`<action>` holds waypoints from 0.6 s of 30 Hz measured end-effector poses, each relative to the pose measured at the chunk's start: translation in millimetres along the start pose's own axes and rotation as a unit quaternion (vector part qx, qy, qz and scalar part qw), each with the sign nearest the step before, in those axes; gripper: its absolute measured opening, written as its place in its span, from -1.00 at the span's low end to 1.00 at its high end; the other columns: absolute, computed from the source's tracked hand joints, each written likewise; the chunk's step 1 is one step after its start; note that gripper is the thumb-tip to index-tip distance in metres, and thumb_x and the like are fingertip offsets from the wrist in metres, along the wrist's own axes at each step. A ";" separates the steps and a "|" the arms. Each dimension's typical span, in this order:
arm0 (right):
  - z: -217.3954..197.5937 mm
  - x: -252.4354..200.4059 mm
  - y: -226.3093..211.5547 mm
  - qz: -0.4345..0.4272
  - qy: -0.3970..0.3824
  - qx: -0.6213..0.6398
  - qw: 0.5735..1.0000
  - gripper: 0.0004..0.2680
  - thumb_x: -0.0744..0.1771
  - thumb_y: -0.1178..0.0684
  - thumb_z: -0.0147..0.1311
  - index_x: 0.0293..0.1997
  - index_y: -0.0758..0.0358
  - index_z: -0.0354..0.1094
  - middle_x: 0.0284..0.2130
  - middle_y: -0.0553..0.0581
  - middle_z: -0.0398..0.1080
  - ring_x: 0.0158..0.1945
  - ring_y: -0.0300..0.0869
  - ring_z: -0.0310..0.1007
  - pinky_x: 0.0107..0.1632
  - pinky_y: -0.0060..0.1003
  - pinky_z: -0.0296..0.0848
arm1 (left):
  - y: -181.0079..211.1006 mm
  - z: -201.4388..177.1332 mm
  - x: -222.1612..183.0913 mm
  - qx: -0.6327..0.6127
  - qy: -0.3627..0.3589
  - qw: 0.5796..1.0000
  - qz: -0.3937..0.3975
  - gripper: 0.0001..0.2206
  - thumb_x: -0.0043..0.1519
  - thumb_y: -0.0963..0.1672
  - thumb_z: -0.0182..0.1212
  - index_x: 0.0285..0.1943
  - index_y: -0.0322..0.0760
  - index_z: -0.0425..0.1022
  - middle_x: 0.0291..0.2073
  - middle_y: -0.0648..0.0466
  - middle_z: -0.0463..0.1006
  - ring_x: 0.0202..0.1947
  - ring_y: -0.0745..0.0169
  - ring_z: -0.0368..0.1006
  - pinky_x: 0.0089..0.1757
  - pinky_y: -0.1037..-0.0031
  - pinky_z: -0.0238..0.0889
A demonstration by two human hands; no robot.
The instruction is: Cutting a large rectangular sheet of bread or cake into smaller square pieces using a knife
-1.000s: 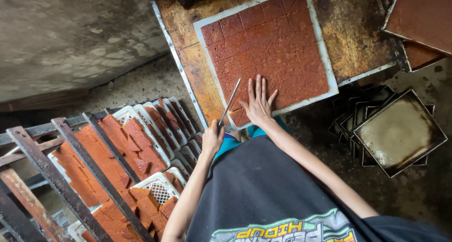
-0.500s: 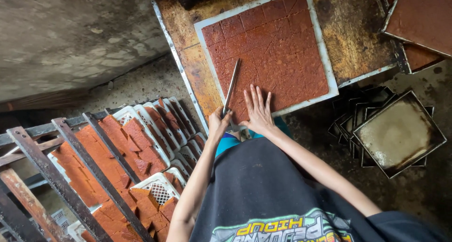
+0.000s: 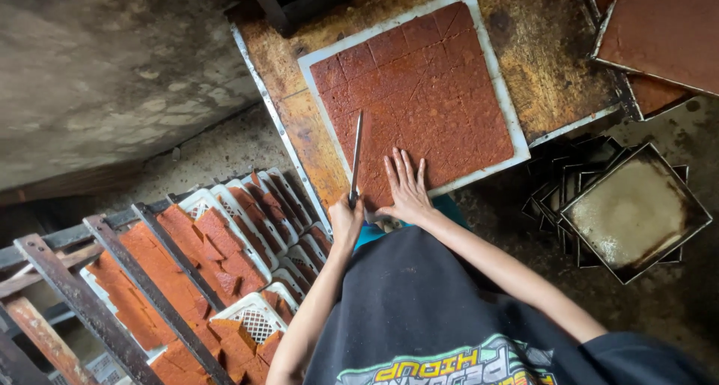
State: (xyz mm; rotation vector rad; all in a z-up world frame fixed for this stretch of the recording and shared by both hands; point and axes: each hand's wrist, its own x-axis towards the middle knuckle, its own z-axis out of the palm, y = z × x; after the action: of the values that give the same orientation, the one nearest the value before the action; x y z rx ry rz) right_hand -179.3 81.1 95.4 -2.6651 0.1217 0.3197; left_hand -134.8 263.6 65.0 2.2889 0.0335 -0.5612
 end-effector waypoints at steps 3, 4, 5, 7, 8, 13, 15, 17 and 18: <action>-16.0 3.8 8.2 0.012 0.032 0.031 0.999 -0.10 0.20 -0.49 0.13 0.57 0.22 -0.36 0.53 0.37 -0.49 0.56 0.24 -0.57 0.37 0.54 -0.53 | 6.6 3.1 3.9 0.062 0.007 0.998 0.023 -0.78 0.26 -0.01 0.13 -0.21 -0.23 0.41 -0.54 -0.34 0.55 -0.37 -0.42 0.57 -0.32 -0.11 0.38; -24.5 12.3 16.9 0.015 0.032 0.033 0.999 -0.10 0.20 -0.49 0.13 0.57 0.22 -0.36 0.53 0.37 -0.49 0.56 0.24 -0.57 0.37 0.54 -0.53 | 22.4 6.0 13.0 0.064 0.005 0.998 0.024 -0.78 0.26 -0.01 0.13 -0.21 -0.23 0.41 -0.54 -0.34 0.55 -0.37 -0.42 0.57 -0.32 -0.11 0.38; -32.8 20.9 25.7 0.054 0.066 0.053 0.995 -0.21 0.28 -0.42 0.05 0.57 0.23 -0.32 0.53 0.35 -0.46 0.56 0.25 -0.53 0.37 0.54 -0.49 | 38.0 9.0 22.3 0.095 -0.009 0.994 0.046 -0.78 0.28 -0.01 0.09 -0.20 -0.23 0.37 -0.51 -0.33 0.56 -0.36 -0.43 0.58 -0.31 -0.12 0.40; -49.2 47.1 44.2 0.097 0.105 0.074 0.987 -0.32 0.36 -0.36 -0.04 0.57 0.23 -0.27 0.54 0.32 -0.42 0.56 0.25 -0.49 0.36 0.54 -0.44 | 76.8 12.7 50.9 0.127 -0.024 0.989 0.073 -0.78 0.30 -0.01 0.06 -0.19 -0.22 0.33 -0.49 -0.33 0.57 -0.36 -0.44 0.58 -0.30 -0.14 0.43; -58.8 62.0 55.7 0.113 0.136 0.079 0.981 -0.39 0.39 -0.25 -0.03 0.55 0.25 -0.22 0.54 0.30 -0.39 0.56 0.25 -0.47 0.35 0.57 -0.36 | 101.9 15.2 67.5 0.131 -0.046 0.987 0.075 -0.75 0.32 0.00 0.03 -0.15 -0.26 0.32 -0.45 -0.37 0.58 -0.31 -0.48 0.58 -0.27 -0.17 0.43; -103.9 135.7 110.0 0.141 0.151 0.031 0.978 -0.45 0.41 -0.05 0.03 0.56 0.24 -0.20 0.54 0.25 -0.38 0.56 0.23 -0.44 0.35 0.57 -0.17 | 175.0 71.8 172.9 0.172 -0.073 0.977 0.107 -0.70 0.35 0.06 -0.08 -0.09 -0.21 0.25 -0.41 -0.28 0.59 -0.28 -0.39 0.61 -0.23 -0.09 0.49; -114.8 162.6 130.2 0.141 0.130 0.022 0.981 -0.45 0.42 -0.05 0.01 0.59 0.15 -0.23 0.55 0.14 -0.45 0.57 0.18 -0.51 0.38 0.54 -0.23 | 199.1 93.8 208.5 0.240 -0.050 0.959 0.145 -0.72 0.38 0.04 -0.15 -0.10 -0.23 0.23 -0.39 -0.20 0.59 -0.28 -0.32 0.63 -0.24 -0.03 0.52; -121.2 181.3 144.5 0.140 0.115 0.020 0.983 -0.44 0.41 -0.04 0.04 0.59 0.14 -0.24 0.56 0.10 -0.47 0.58 0.14 -0.55 0.40 0.51 -0.29 | 215.3 111.2 231.1 0.256 -0.051 0.953 0.153 -0.72 0.37 0.04 -0.14 -0.10 -0.23 0.22 -0.40 -0.16 0.59 -0.30 -0.31 0.63 -0.25 -0.05 0.52; -123.1 189.5 150.9 0.139 0.100 0.016 0.985 -0.42 0.41 -0.03 0.06 0.60 0.14 -0.24 0.56 0.07 -0.50 0.58 0.10 -0.60 0.41 0.47 -0.34 | 221.7 119.8 241.1 0.272 -0.051 0.947 0.162 -0.72 0.36 0.03 -0.13 -0.10 -0.24 0.21 -0.41 -0.13 0.58 -0.31 -0.30 0.63 -0.26 -0.07 0.52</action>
State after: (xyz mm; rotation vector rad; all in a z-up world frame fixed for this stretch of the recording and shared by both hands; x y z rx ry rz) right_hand 8.8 -115.0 92.3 -2.6421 0.5607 0.1329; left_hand 79.2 -11.0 45.1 2.7076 -0.6086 -0.5621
